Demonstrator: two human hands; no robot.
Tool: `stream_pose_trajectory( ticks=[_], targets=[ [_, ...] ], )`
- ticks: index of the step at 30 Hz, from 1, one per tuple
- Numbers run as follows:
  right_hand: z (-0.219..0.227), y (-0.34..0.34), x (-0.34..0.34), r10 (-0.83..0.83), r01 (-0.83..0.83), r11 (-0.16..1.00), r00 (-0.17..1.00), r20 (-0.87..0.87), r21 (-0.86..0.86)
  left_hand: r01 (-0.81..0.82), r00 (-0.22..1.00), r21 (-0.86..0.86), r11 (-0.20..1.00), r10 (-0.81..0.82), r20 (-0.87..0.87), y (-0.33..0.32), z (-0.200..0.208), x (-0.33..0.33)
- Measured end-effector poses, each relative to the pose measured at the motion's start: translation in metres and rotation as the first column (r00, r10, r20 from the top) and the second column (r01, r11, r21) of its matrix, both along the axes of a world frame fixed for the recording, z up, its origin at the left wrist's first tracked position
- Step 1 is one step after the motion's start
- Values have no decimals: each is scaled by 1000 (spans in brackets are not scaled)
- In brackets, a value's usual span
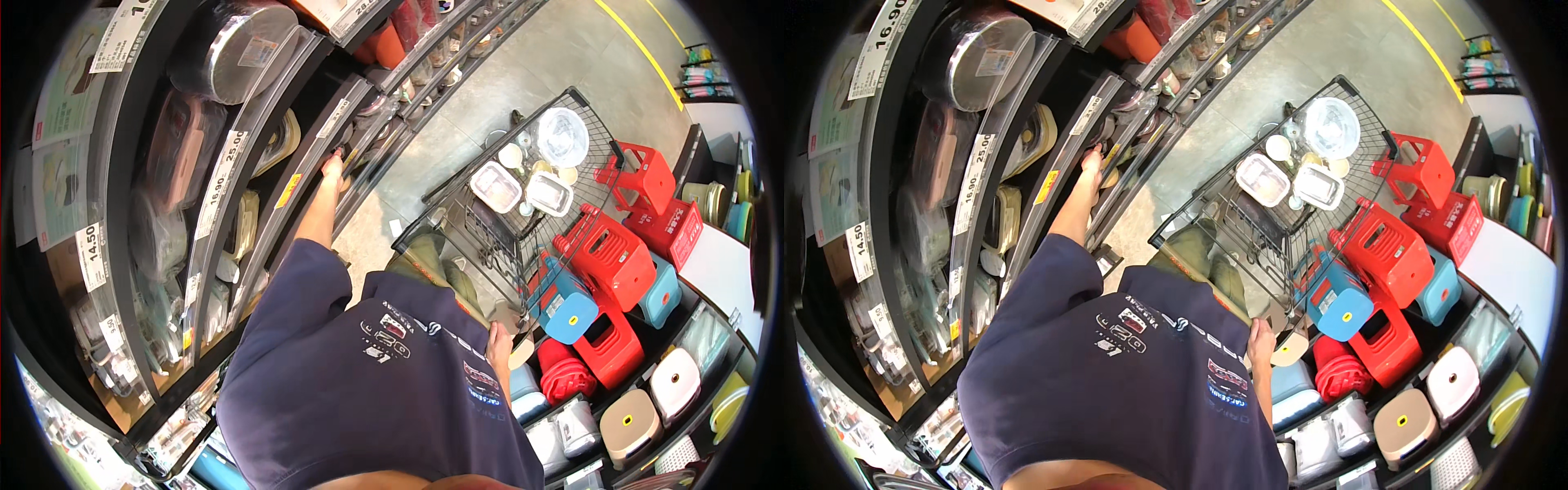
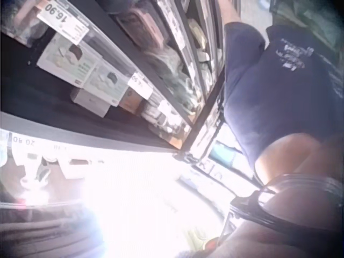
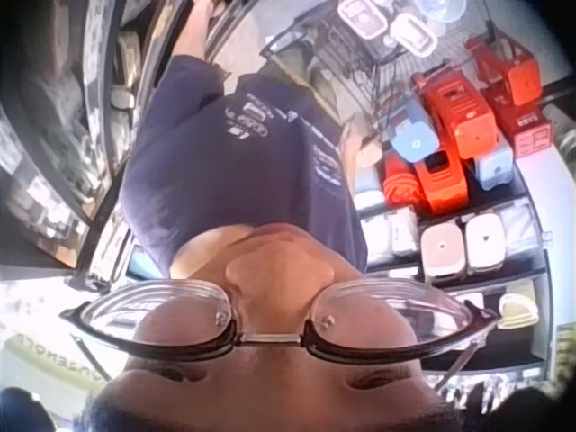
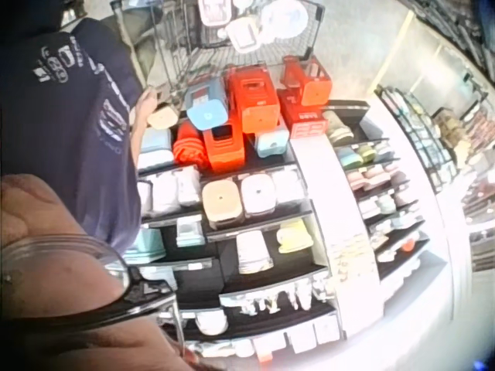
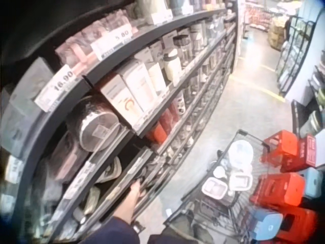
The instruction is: Picking up various household storage and kitchen items from store shelves and placing them into a shopping cart.
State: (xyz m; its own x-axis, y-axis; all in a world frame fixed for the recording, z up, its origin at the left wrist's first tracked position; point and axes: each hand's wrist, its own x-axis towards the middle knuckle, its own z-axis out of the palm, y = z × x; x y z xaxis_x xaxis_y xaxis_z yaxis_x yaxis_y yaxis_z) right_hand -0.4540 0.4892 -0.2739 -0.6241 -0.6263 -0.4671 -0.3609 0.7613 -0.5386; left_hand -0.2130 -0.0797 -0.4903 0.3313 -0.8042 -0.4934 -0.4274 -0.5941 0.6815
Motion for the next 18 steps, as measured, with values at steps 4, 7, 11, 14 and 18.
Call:
stream_pose_trajectory(
  ticks=[4,7,11,14,18],
  targets=[
    [-10,9,4,26,-14,993,995,-97,121,-149,960,84,985,164,-227,-3,4,-16],
    [-15,7,3,7,8,997,984,-178,80,-133,914,113,985,166,-370,-5,-2,-4],
    [-24,10,7,-13,51,990,961,-275,132,-158,841,130,979,202,-502,-6,-13,1],
    [-30,9,6,-51,81,992,963,-266,102,-165,795,103,981,194,-574,-8,-16,20],
    [-27,7,5,-67,92,992,966,-248,91,-266,751,46,963,236,-617,2,-3,21]
  ],
)
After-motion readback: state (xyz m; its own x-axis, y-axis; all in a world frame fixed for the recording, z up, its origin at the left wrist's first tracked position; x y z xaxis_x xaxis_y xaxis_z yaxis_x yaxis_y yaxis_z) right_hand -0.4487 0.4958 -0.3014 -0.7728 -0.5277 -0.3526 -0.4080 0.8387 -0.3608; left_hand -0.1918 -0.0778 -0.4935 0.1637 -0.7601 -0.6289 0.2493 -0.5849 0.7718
